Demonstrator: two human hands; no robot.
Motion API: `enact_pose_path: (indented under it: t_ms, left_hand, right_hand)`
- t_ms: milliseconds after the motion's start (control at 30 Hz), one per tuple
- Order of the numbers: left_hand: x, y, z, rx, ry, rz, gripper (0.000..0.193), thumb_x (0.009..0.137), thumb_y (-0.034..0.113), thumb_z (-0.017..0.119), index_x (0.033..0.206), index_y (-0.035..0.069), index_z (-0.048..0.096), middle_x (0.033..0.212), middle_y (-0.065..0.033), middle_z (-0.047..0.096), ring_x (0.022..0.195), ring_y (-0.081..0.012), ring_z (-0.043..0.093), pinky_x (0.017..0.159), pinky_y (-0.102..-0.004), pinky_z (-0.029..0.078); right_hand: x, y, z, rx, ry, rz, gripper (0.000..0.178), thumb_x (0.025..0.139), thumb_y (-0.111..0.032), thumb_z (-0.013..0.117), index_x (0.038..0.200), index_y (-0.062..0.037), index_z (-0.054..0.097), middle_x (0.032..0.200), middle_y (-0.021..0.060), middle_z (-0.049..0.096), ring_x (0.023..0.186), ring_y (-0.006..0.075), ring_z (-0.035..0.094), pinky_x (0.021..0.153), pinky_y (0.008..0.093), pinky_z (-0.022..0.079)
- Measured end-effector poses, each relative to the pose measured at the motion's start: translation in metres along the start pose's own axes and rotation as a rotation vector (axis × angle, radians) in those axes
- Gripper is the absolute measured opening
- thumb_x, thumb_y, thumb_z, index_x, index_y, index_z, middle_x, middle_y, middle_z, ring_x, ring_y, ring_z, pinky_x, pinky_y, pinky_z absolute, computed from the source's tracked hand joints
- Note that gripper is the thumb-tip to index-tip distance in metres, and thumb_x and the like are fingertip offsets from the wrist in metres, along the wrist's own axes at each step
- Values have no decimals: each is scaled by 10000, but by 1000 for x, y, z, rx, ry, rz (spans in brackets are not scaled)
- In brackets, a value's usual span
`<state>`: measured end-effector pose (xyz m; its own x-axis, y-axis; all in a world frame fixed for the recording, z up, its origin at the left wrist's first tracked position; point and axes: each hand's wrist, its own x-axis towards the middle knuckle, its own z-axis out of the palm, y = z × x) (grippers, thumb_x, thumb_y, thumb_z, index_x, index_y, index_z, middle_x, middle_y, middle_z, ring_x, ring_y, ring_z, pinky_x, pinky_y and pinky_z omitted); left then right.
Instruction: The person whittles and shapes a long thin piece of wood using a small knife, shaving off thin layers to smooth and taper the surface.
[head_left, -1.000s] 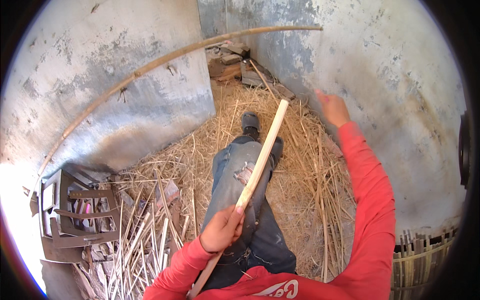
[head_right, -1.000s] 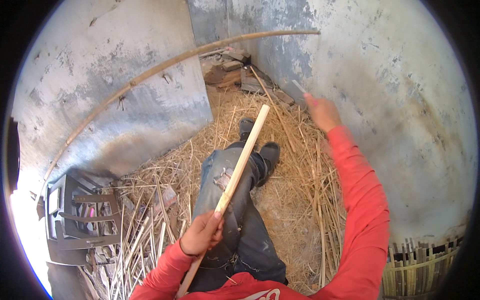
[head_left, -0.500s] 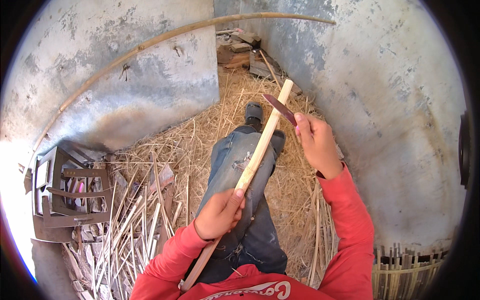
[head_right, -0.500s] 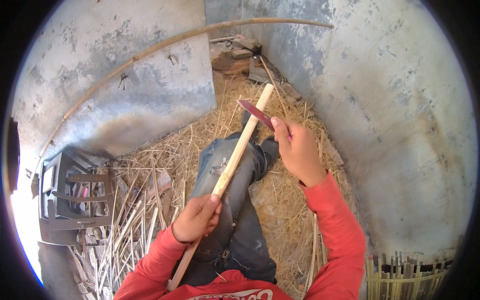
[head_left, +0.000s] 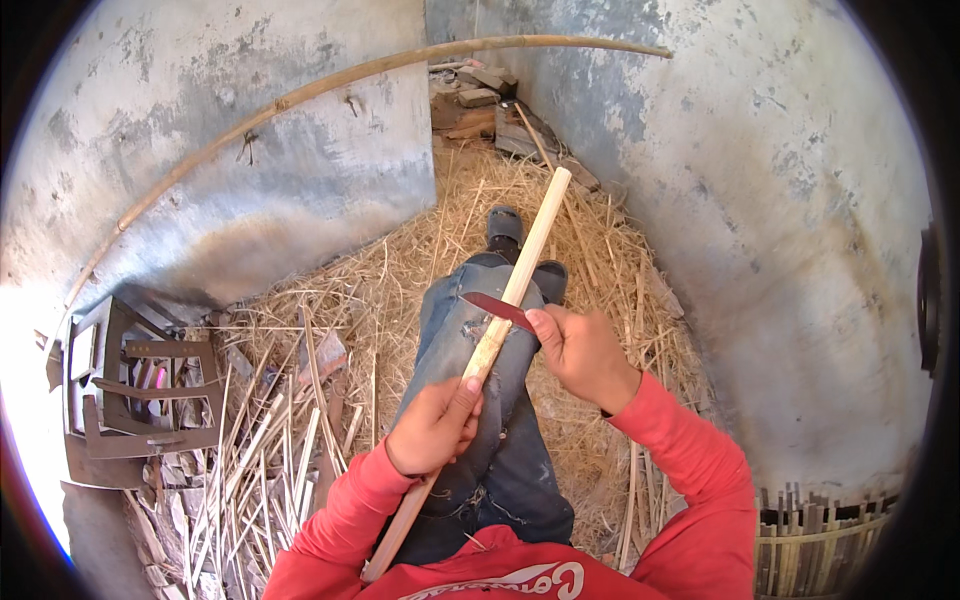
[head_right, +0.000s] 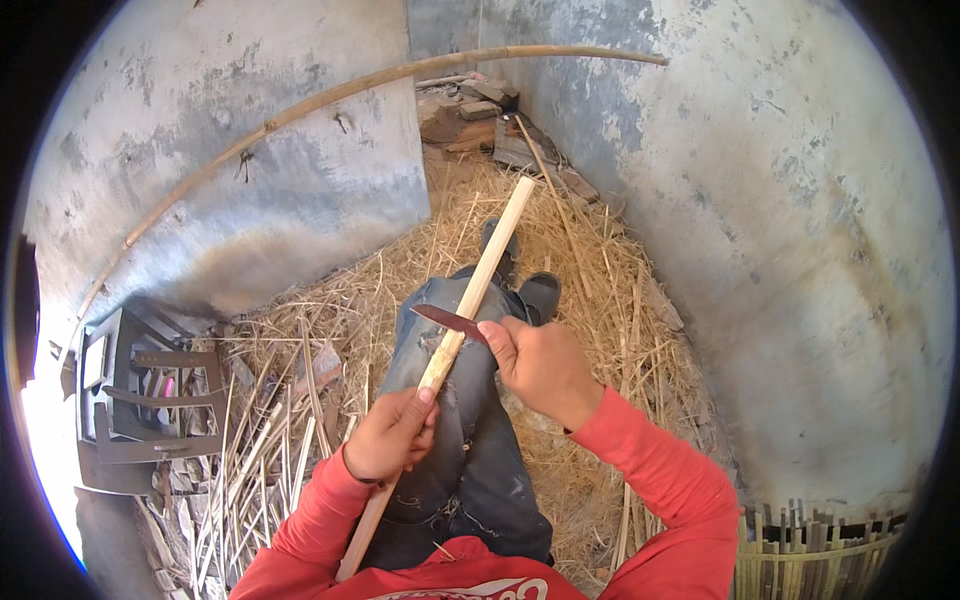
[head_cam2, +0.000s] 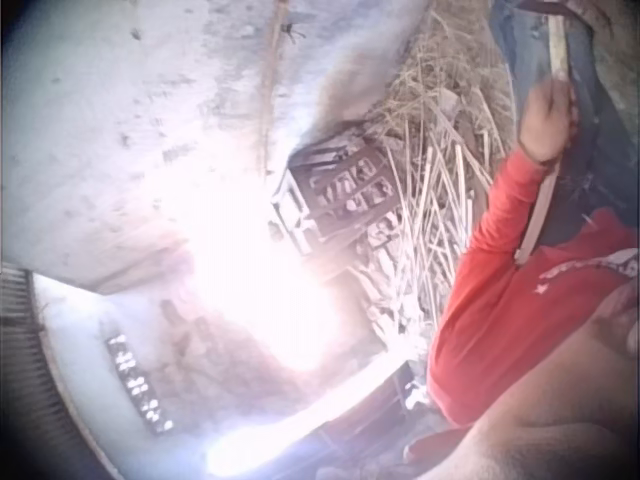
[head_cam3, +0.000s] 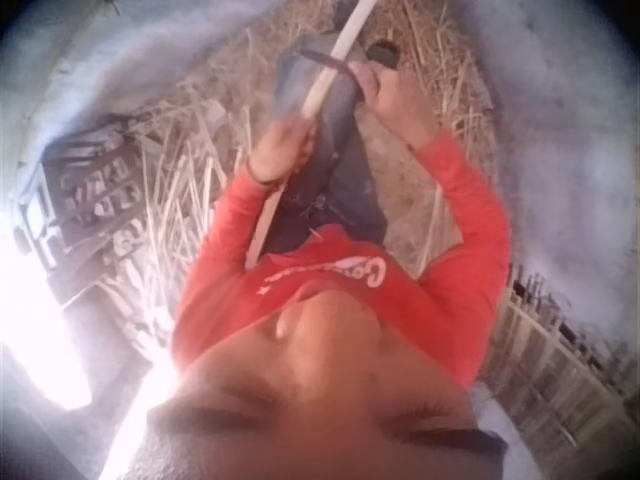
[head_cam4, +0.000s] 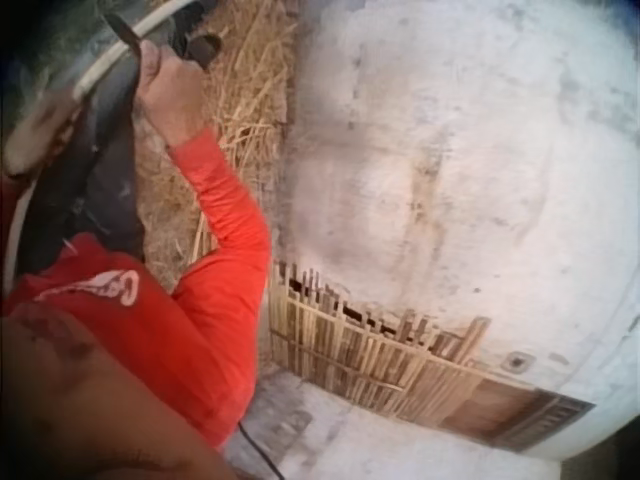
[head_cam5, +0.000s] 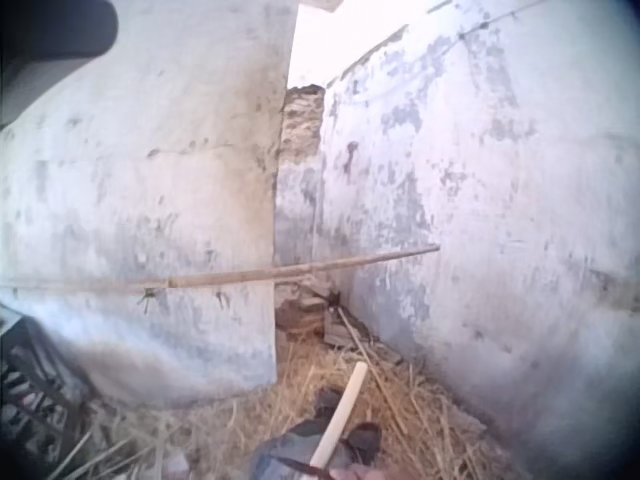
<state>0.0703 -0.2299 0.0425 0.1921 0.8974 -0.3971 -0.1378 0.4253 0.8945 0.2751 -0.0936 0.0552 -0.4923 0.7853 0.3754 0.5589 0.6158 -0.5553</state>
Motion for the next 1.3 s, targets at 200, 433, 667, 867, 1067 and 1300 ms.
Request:
enact_pose_path:
  t_ms: [200,433,667,867,1067,1300]
  left_hand:
    - [0,-1,1,-25,11,12,429,1123,441,359,886,98,461,578,34,356,463,-77,340,417,-258,292]
    - [-2,-2,-6,-49,-40,19,422,1128,415,357,907,76,475,587,28,387,457,-69,359,416,-255,335]
    - [-8,-10,-16,-141,-173,59,352,1127,353,378,1150,33,522,645,-15,475,478,-91,428,462,-243,382]
    - [-58,-44,-26,-97,-187,41,502,1120,337,368,1497,7,333,856,-131,645,546,-136,555,556,-241,475]
    - [-75,-39,-15,-81,79,-166,349,1137,310,339,970,49,501,669,14,413,514,-78,401,473,-243,376]
    - [-24,-6,-14,-26,-15,-67,385,1140,347,324,984,43,503,649,18,412,471,-72,379,428,-245,348]
  right_hand:
    - [-26,-15,4,82,-50,41,421,1074,-344,507,904,-15,705,683,252,611,593,431,630,510,456,452]
    - [-27,-17,13,222,-17,122,474,1083,-351,499,855,23,680,636,258,545,553,399,585,526,433,433]
    - [-16,-19,-2,207,-199,204,523,1086,-376,493,801,36,644,613,257,500,524,410,515,514,444,404]
    - [-15,-12,1,170,-159,159,546,1083,-401,489,767,16,647,590,240,519,536,435,535,504,465,402]
    - [1,-18,-7,144,-47,129,554,1078,-394,509,724,16,627,554,224,494,493,416,518,487,469,390]
    - [52,26,-30,-15,162,160,536,1068,-374,542,728,35,609,566,240,473,477,399,481,486,471,356]
